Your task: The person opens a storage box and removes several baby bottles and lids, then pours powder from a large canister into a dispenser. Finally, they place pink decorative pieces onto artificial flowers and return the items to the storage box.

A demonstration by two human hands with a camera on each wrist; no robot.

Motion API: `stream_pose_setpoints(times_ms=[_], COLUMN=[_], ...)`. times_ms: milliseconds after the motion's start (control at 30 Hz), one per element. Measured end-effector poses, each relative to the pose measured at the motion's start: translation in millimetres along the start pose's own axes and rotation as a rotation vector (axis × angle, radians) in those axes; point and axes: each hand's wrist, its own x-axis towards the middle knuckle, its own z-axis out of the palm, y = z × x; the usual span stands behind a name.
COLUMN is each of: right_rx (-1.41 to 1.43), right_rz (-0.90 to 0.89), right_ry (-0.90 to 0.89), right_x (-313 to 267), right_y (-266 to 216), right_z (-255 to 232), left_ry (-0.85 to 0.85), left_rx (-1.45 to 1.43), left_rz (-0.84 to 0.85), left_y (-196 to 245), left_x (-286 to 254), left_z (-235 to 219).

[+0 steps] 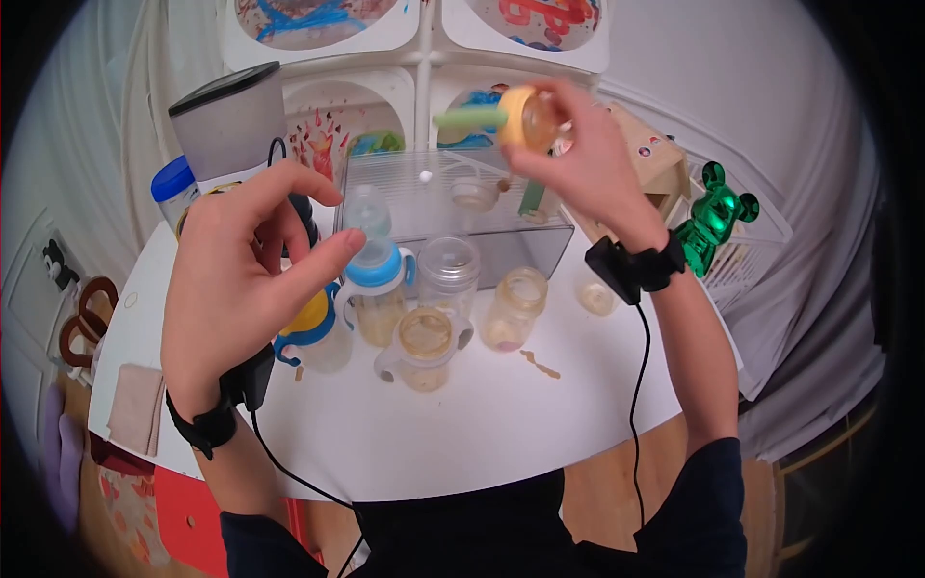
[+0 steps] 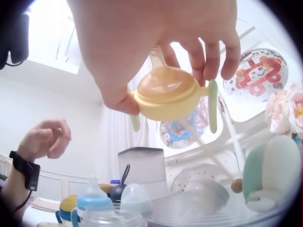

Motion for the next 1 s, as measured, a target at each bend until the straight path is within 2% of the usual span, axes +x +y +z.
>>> stream_pose_setpoints(times_ms=[33, 167, 200, 233, 300, 400, 433, 567, 667, 767, 867, 933, 1000], right_rx=[-0.003, -0.059, -0.077, -0.095, -0.070, 0.045, 0.074, 0.053, 0.035, 0.353, 0.482, 0.405, 0.497], right_rz=[-0.028, -0.129, -0.087, -0.045, 0.010, 0.065, 0.093, 0.007, -0.002, 0.151, 0.178, 0.043, 0.122], right_ry=[0.118, 0.213, 0.170, 0.127, 0.020, -0.121, -0.138, -0.068, -0.039, -0.029, 0.064, 0.161, 0.134], right_x=[2.2, 15.5, 11.1, 3.8, -3.2, -6.6, -6.1, -8.1, -8.6, -4.5, -14.8, -27.4, -36.8], right_y=[-5.0, -30.0, -45.8, -86.2, -116.5, -126.8, -132.4, -142.9, -148.0, -145.7, -126.5, -77.1, -72.0], right_z=[-3.0, -32.7, -38.0, -45.4, -58.5, -71.1, -72.3, -77.1, -82.7, -102.9, -98.5, -66.5, -65.6], left_ry=[-0.028, -0.093, -0.100, -0.136, -0.206, -0.100, -0.180, -0.228, -0.274, -0.307, -0.224, -0.201, -0.181], left_rx=[0.010, 0.035, 0.039, 0.044, 0.052, 0.323, 0.322, 0.539, 0.637, 0.692, 0.710, 0.683, 0.624], left_rz=[-0.002, 0.004, 0.012, -0.036, -0.129, 0.215, 0.126, 0.230, 0.260, 0.237, 0.227, 0.191, 0.157], left_y=[0.4, 2.8, 4.3, 7.2, 15.2, 3.0, 4.4, -2.2, -0.1, 4.9, -3.0, 0.4, 4.5], left_x=[-0.1, -1.4, -1.5, -1.2, 0.4, -6.4, -6.1, 3.7, 11.3, 11.1, 8.9, 8.3, 10.3], left_z=[-0.7, 0.5, 2.1, 3.4, 6.3, 35.1, 41.6, 72.5, 89.6, 100.1, 117.3, 122.7, 122.0])
